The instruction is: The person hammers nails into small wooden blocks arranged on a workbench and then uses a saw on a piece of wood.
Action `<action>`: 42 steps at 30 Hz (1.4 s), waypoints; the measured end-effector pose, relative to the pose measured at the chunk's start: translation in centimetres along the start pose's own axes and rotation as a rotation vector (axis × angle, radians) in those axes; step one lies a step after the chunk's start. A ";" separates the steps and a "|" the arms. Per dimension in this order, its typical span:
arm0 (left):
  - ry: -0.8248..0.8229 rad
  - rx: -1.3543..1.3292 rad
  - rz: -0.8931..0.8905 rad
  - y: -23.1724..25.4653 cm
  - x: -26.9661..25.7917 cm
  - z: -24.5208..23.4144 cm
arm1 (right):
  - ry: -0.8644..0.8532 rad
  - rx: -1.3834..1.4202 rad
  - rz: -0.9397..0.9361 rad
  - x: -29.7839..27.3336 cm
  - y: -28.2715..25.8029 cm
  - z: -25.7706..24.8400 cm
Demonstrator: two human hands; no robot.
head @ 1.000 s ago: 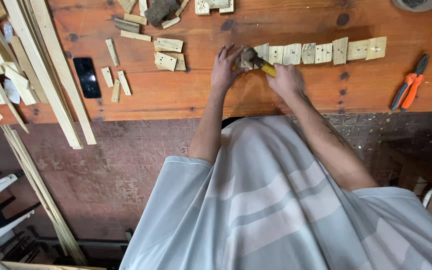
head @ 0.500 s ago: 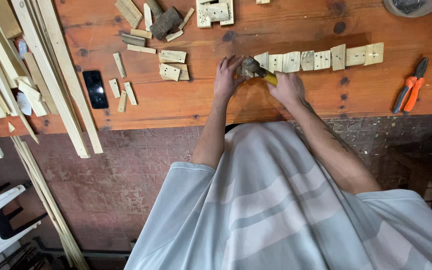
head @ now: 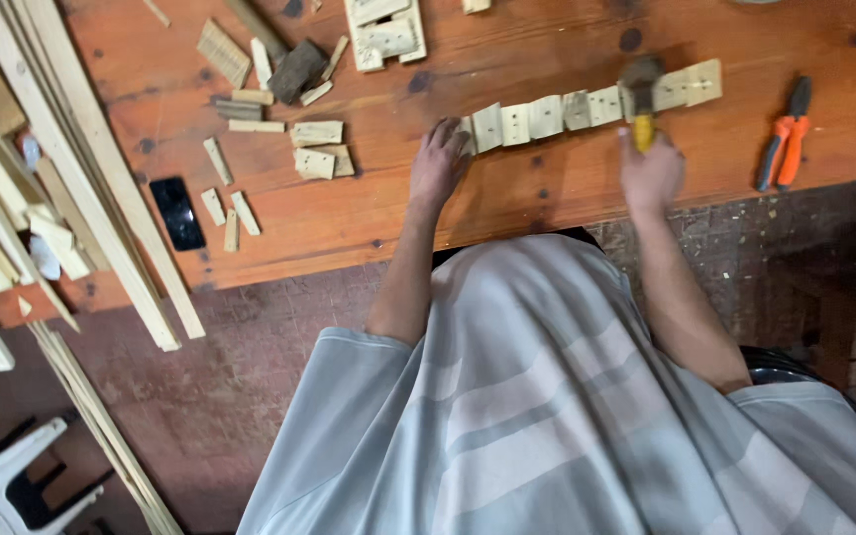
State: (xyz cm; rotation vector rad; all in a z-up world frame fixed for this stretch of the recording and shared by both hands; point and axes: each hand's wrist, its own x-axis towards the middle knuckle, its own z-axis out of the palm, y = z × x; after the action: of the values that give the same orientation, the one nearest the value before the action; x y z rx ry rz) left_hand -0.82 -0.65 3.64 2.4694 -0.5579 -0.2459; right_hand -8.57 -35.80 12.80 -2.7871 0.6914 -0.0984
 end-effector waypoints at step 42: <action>0.100 -0.481 -0.712 24.2 -13.9 12.5 | -0.863 1.024 0.272 7.3 5.9 10.5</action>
State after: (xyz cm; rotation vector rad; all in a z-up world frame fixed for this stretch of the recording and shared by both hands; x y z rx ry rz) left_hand -25.05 -18.69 8.31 2.0918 0.4072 -0.4652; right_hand -3.37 -41.72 1.10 -1.5079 0.5350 0.5909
